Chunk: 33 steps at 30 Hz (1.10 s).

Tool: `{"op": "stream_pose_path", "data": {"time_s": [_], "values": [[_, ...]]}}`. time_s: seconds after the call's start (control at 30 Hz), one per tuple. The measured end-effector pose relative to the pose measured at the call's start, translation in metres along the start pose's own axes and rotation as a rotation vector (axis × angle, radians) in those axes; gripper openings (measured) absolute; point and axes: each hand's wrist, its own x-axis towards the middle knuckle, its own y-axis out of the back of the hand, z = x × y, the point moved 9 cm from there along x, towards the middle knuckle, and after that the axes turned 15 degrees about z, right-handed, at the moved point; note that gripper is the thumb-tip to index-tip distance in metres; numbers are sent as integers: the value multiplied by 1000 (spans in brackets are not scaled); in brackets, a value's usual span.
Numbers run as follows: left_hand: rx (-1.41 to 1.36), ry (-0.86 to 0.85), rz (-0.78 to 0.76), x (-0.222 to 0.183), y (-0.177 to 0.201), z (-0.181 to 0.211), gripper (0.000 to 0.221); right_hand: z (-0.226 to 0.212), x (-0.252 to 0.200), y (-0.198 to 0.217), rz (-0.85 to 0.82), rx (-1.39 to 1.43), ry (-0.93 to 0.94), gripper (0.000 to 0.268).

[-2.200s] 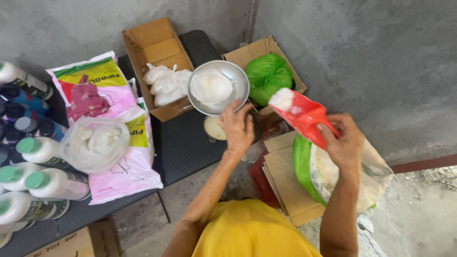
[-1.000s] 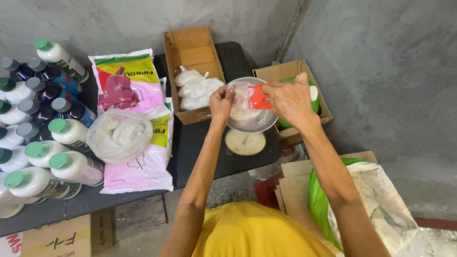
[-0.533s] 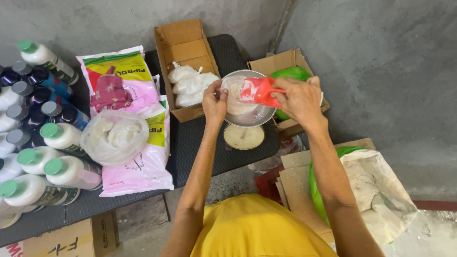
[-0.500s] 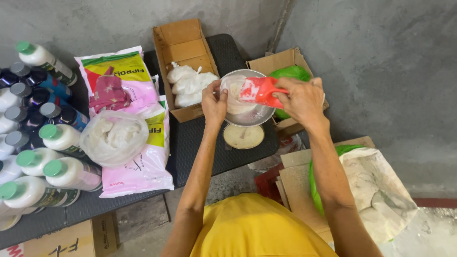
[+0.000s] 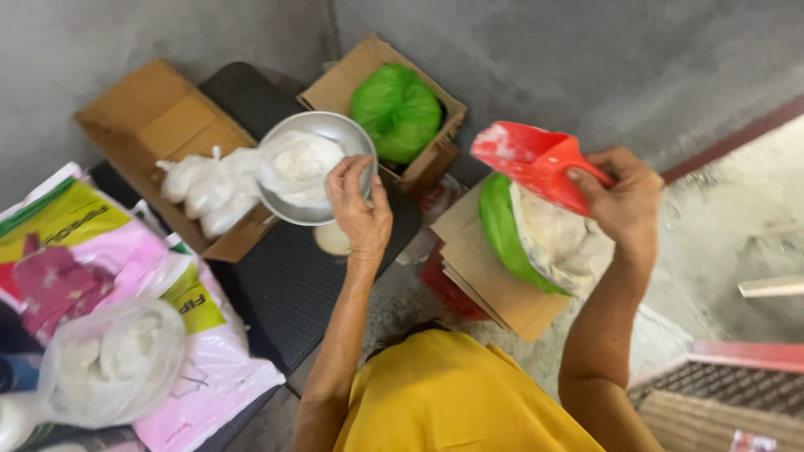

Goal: Measure and package white powder from a large bag into smaller individual plastic bags using a scoop and scale.

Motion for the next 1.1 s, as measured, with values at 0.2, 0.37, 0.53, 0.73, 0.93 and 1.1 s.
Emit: {"op": "stream_pose_path", "data": {"time_s": [0.2,0.37,0.53,0.73,0.93,1.1], "values": [[-179,134,-293,-87,-87,2,31,106,-19,76,48,-611,-26,30],[-233,329,-537,-168,-156,8,36,186,-34,42,-121,-886,-51,30],[-248,314,-629,-212,-194,29,46,229,-33,-6,-202,-936,39,26],[-155,297,-668,-241,-218,29,61,277,-21,-42,-229,-913,81,27],[-120,363,-671,-249,-230,23,68,278,-29,-63,-183,-820,44,36],[-104,351,-676,-251,-233,19,67,288,-47,-61,-83,-795,-14,28]]}}
